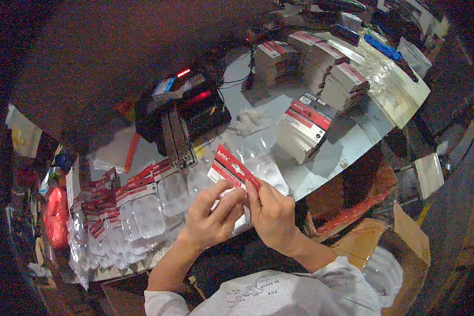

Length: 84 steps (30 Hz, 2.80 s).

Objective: The person repeatedly picks up plastic mixing palettes and red Artix labels, inserts the palettes into clear plastic sleeves, and affixes the labels to the packaging. The person stacks the finished packages on the table and later bundles them with a black strap.

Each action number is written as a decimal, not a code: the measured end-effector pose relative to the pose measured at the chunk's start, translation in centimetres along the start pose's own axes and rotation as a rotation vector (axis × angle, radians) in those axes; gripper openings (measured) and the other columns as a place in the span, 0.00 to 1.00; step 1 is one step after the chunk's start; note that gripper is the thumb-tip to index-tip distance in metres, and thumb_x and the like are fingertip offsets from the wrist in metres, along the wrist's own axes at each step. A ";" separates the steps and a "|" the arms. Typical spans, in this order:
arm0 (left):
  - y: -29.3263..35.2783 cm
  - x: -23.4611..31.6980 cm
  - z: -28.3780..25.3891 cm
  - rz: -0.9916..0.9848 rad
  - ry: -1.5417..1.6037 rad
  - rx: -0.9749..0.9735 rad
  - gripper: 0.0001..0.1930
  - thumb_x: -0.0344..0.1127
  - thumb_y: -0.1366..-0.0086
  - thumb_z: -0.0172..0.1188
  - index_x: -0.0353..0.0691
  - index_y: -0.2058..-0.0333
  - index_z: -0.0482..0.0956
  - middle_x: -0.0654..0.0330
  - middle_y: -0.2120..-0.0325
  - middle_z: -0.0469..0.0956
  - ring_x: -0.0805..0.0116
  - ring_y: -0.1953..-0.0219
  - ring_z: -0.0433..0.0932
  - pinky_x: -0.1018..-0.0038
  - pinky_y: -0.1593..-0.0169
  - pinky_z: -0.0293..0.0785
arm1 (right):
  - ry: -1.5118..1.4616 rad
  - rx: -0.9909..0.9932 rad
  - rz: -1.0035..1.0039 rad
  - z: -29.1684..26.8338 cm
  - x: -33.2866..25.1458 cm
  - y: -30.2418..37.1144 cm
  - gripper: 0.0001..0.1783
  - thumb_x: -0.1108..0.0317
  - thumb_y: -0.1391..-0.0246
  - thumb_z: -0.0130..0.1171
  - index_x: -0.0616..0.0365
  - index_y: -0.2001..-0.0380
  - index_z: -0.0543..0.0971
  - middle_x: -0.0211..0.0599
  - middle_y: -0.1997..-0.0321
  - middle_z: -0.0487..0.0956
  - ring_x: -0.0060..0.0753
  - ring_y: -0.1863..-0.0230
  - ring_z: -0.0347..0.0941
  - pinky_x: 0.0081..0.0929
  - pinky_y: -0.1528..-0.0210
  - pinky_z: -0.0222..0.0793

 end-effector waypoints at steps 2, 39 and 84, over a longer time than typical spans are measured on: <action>-0.5 -1.2 -0.2 -0.081 0.134 0.019 0.12 0.26 0.56 0.63 0.35 0.68 0.78 0.60 0.62 0.74 0.59 0.55 0.71 0.70 0.62 0.72 | -0.003 0.008 0.018 -0.4 0.4 0.0 0.10 0.71 0.46 0.55 0.65 0.78 0.73 0.45 0.83 0.72 0.41 0.85 0.69 0.31 0.83 0.60; 0.0 -2.5 -0.6 -0.513 0.382 0.360 0.16 0.15 0.64 0.58 0.40 0.74 0.75 0.60 0.73 0.65 0.64 0.68 0.67 0.73 0.64 0.65 | -0.806 -0.190 0.451 1.6 4.6 0.8 0.17 0.59 0.39 0.48 0.62 0.60 0.77 0.21 0.85 0.66 0.10 0.84 0.59 0.16 0.83 0.54; -11.1 7.9 4.7 -0.138 0.094 0.007 0.10 0.40 0.51 0.57 0.48 0.83 0.66 0.64 0.80 0.65 0.71 0.78 0.68 0.72 0.70 0.67 | -0.009 -0.210 0.492 1.8 7.8 1.5 0.18 0.53 0.44 0.52 0.57 0.75 0.73 0.39 0.83 0.74 0.35 0.82 0.68 0.30 0.77 0.63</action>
Point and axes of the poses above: each hand's wrist, its own y-axis away from the middle knuckle, its own z-axis out of the palm, x = y × z, the point moved 9 cm from there along -y, towards the middle knuckle
